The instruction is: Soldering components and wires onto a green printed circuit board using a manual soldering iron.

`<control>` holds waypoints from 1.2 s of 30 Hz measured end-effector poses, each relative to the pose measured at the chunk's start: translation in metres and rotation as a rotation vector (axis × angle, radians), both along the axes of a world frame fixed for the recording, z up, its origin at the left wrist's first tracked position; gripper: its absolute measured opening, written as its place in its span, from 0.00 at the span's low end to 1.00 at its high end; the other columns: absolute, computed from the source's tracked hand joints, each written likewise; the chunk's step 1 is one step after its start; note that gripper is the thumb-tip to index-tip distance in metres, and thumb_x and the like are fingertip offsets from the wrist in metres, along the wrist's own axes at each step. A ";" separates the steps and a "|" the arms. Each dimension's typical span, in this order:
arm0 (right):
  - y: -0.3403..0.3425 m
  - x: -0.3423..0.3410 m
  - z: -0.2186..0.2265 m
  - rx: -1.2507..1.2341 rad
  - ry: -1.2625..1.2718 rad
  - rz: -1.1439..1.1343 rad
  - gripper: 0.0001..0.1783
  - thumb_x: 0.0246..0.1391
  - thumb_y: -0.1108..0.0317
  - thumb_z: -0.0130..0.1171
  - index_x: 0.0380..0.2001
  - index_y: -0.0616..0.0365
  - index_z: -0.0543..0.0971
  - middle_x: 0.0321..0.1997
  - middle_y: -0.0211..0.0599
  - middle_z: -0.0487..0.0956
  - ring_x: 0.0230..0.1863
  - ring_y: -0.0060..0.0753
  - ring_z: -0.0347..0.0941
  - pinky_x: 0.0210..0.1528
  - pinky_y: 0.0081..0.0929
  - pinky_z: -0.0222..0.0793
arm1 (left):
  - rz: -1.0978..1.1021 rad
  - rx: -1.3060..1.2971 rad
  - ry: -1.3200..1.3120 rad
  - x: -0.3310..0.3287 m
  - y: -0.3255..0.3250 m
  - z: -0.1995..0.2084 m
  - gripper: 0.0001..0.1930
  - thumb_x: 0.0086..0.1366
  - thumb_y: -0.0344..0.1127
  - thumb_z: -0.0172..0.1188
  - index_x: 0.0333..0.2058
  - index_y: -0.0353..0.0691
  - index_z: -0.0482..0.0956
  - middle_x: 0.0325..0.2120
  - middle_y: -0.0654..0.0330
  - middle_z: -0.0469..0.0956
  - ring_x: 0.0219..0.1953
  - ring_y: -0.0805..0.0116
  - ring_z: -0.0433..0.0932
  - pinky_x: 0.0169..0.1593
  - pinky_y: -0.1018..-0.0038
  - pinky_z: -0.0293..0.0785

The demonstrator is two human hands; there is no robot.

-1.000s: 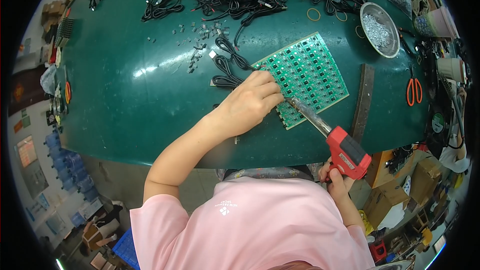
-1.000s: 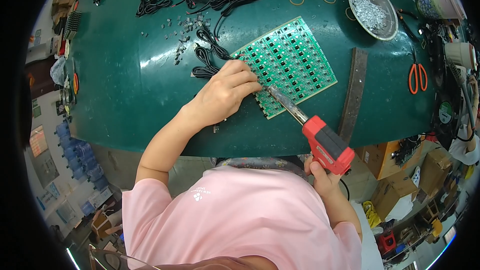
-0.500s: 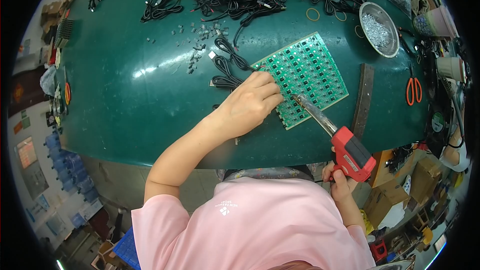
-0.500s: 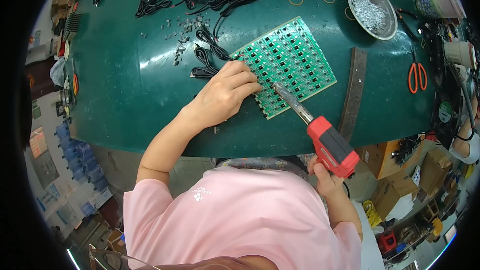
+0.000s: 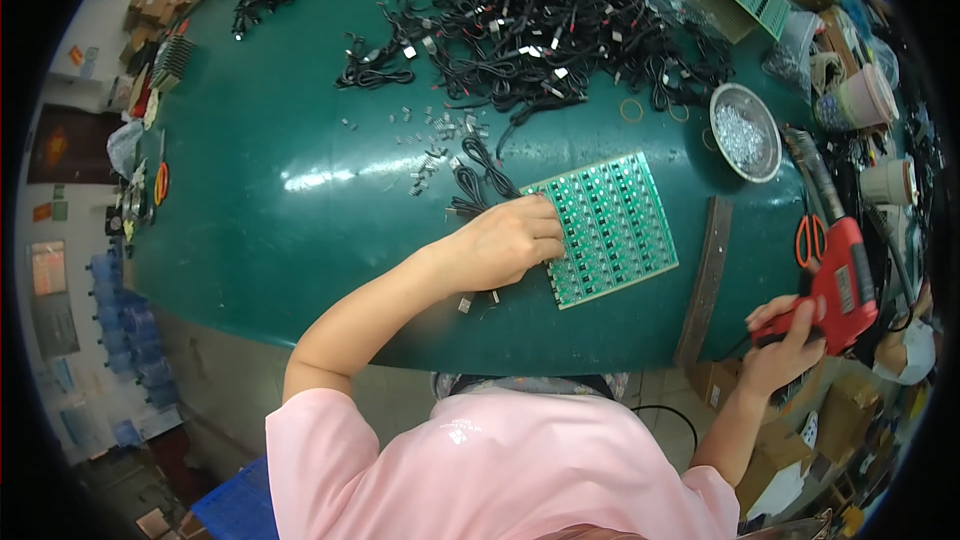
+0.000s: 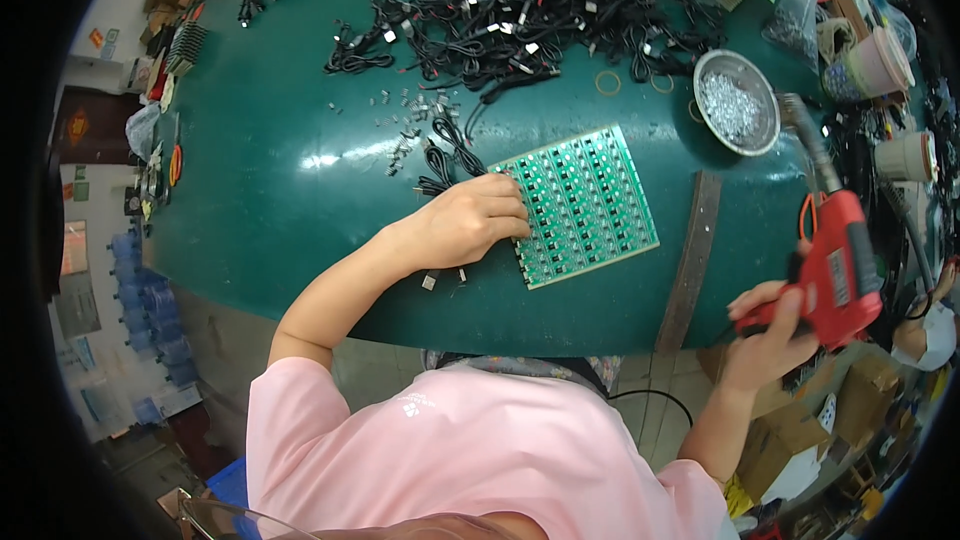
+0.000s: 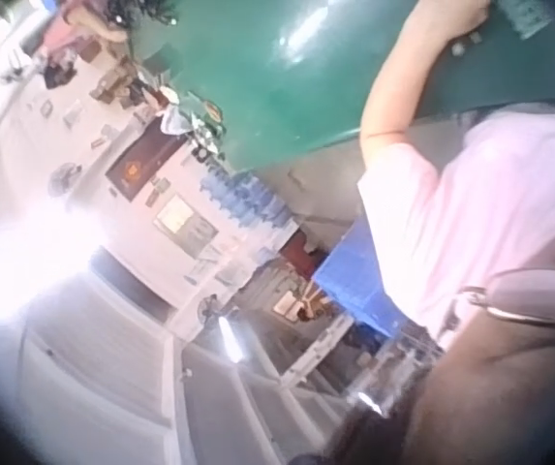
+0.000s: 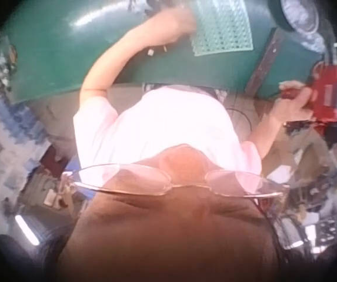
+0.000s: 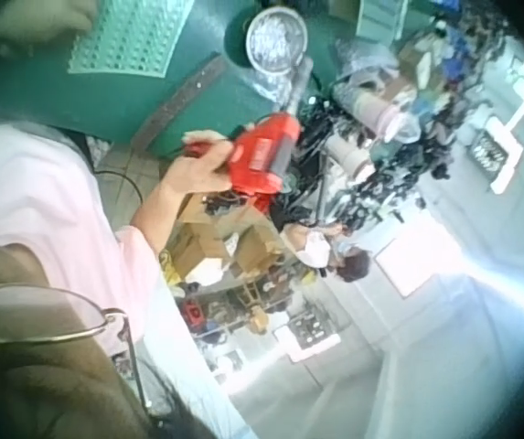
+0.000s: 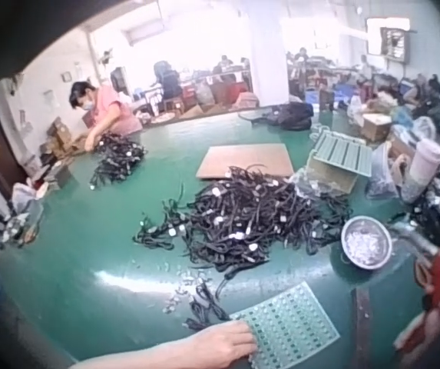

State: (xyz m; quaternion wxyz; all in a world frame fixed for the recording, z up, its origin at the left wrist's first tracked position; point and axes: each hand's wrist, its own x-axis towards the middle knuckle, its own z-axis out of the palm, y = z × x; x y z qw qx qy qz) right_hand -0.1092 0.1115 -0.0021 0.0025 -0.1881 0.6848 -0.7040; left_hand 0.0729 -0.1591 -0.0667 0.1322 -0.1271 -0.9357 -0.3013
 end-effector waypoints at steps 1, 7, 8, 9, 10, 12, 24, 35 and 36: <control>-0.002 -0.017 0.002 0.054 0.043 -0.017 0.20 0.62 0.65 0.48 0.51 0.72 0.68 0.14 0.32 0.68 0.12 0.20 0.62 0.16 0.18 0.59 | 0.007 -0.014 0.007 0.001 0.000 0.002 0.08 0.47 0.24 0.58 0.29 0.34 0.80 0.28 0.58 0.76 0.38 0.60 0.74 0.46 0.68 0.71; -0.006 -0.033 -0.009 0.243 -0.049 -0.028 0.16 0.61 0.66 0.51 0.45 0.69 0.73 0.13 0.29 0.67 0.11 0.16 0.60 0.14 0.14 0.53 | 0.137 -0.021 0.025 -0.001 -0.014 0.025 0.10 0.49 0.28 0.63 0.33 0.41 0.79 0.29 0.60 0.76 0.41 0.60 0.73 0.51 0.62 0.65; -0.006 -0.025 -0.007 0.228 -0.030 -0.013 0.13 0.61 0.67 0.50 0.40 0.69 0.73 0.13 0.30 0.68 0.11 0.17 0.61 0.15 0.15 0.54 | 0.269 -0.146 0.024 -0.002 -0.025 0.033 0.12 0.50 0.29 0.65 0.35 0.44 0.79 0.30 0.62 0.76 0.43 0.61 0.73 0.52 0.61 0.62; -0.005 -0.018 -0.008 0.229 -0.028 -0.015 0.13 0.61 0.67 0.50 0.40 0.69 0.73 0.13 0.30 0.68 0.11 0.17 0.61 0.15 0.15 0.54 | 0.474 -0.201 0.128 -0.004 -0.038 0.032 0.12 0.49 0.27 0.64 0.35 0.43 0.79 0.32 0.63 0.77 0.43 0.61 0.73 0.50 0.64 0.62; -0.004 -0.011 -0.011 0.233 -0.058 0.019 0.12 0.61 0.67 0.50 0.37 0.69 0.73 0.13 0.30 0.68 0.12 0.18 0.62 0.15 0.16 0.55 | 0.685 -0.206 0.251 -0.006 -0.051 0.036 0.12 0.48 0.24 0.63 0.34 0.43 0.78 0.33 0.62 0.78 0.43 0.60 0.73 0.49 0.64 0.62; -0.001 0.000 -0.013 0.250 -0.125 0.098 0.09 0.60 0.69 0.51 0.32 0.66 0.70 0.14 0.32 0.69 0.13 0.20 0.64 0.16 0.18 0.58 | 1.120 -0.252 0.252 -0.001 -0.080 0.034 0.16 0.47 0.23 0.63 0.37 0.42 0.76 0.33 0.63 0.76 0.41 0.60 0.72 0.48 0.64 0.62; -0.002 0.028 -0.023 0.206 -0.164 0.205 0.05 0.58 0.72 0.51 0.32 0.63 0.69 0.14 0.31 0.70 0.13 0.20 0.65 0.16 0.19 0.60 | 0.858 0.864 0.172 -0.025 -0.131 0.022 0.08 0.58 0.26 0.62 0.37 0.29 0.81 0.30 0.54 0.81 0.33 0.71 0.81 0.33 0.79 0.79; 0.004 0.029 -0.027 0.203 -0.131 0.191 0.21 0.60 0.69 0.48 0.54 0.71 0.68 0.14 0.30 0.69 0.12 0.17 0.62 0.15 0.15 0.59 | 0.893 0.729 0.397 -0.059 -0.120 0.035 0.08 0.60 0.27 0.62 0.37 0.28 0.80 0.31 0.55 0.82 0.34 0.70 0.82 0.36 0.79 0.80; 0.003 0.029 -0.028 0.204 -0.132 0.190 0.21 0.60 0.69 0.48 0.54 0.71 0.68 0.14 0.30 0.69 0.12 0.17 0.62 0.15 0.15 0.59 | 0.877 0.720 0.439 -0.061 -0.120 0.035 0.08 0.61 0.27 0.61 0.37 0.27 0.79 0.31 0.54 0.82 0.35 0.69 0.82 0.37 0.78 0.81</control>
